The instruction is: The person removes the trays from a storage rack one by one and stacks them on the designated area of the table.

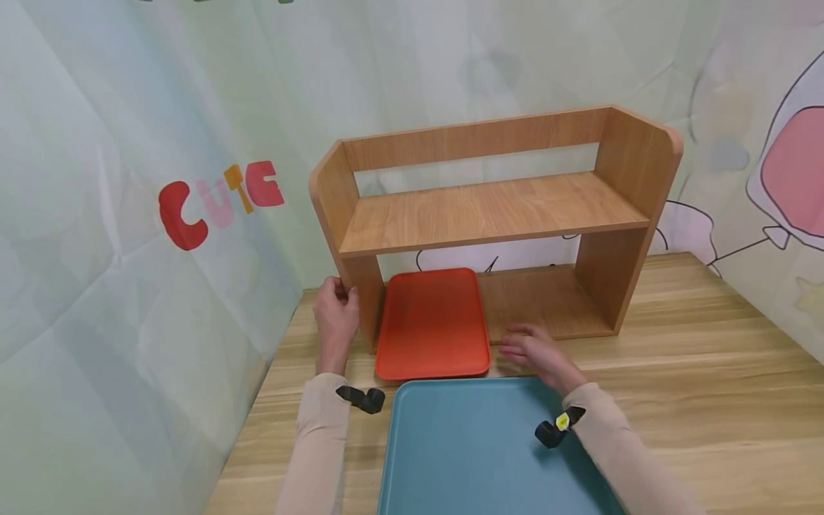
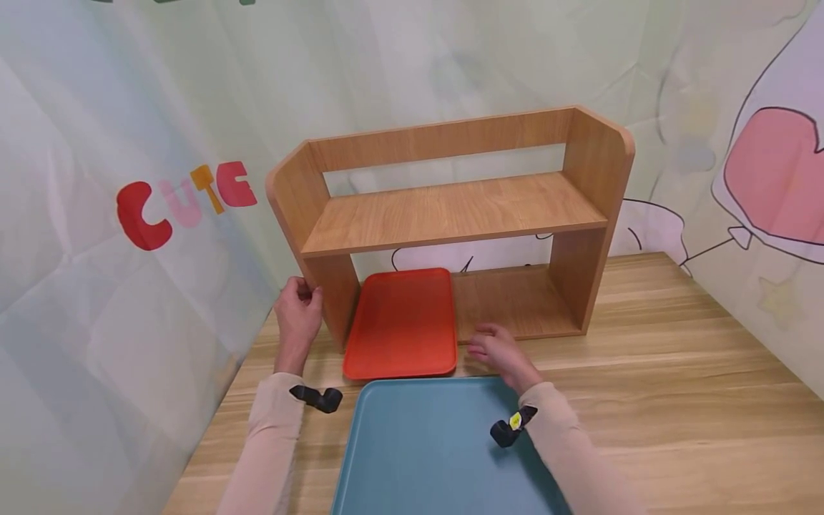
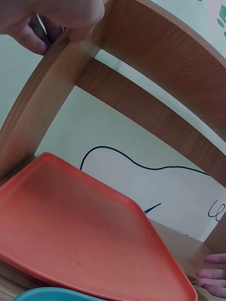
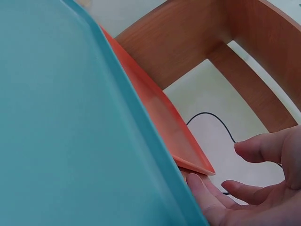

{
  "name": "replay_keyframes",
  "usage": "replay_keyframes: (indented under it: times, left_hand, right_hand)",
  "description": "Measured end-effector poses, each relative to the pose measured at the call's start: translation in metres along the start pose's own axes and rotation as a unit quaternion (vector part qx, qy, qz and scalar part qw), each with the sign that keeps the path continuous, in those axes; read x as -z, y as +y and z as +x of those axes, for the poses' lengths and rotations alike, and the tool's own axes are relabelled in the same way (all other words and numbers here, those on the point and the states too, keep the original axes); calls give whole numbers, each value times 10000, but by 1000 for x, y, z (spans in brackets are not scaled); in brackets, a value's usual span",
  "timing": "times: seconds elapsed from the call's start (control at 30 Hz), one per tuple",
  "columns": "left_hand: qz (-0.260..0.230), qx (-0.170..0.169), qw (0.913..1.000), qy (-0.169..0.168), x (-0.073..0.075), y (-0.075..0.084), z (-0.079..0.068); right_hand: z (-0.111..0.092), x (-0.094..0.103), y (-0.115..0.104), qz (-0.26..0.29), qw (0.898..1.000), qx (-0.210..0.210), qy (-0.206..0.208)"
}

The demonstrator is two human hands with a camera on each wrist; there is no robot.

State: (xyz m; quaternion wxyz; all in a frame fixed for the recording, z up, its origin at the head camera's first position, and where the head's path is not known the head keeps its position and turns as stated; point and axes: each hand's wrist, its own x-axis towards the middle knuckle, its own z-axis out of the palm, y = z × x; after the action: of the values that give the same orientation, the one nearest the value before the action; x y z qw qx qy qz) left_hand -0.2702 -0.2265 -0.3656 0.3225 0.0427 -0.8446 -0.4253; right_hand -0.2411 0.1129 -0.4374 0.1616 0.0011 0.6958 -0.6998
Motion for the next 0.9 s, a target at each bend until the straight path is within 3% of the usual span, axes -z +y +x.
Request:
replay_keyframes:
  times: [0.9]
  left_hand:
    - [-101,-61,9999,67,0,1,-1]
  right_hand:
    - [16,-20,6,-243,9994,-227,-124]
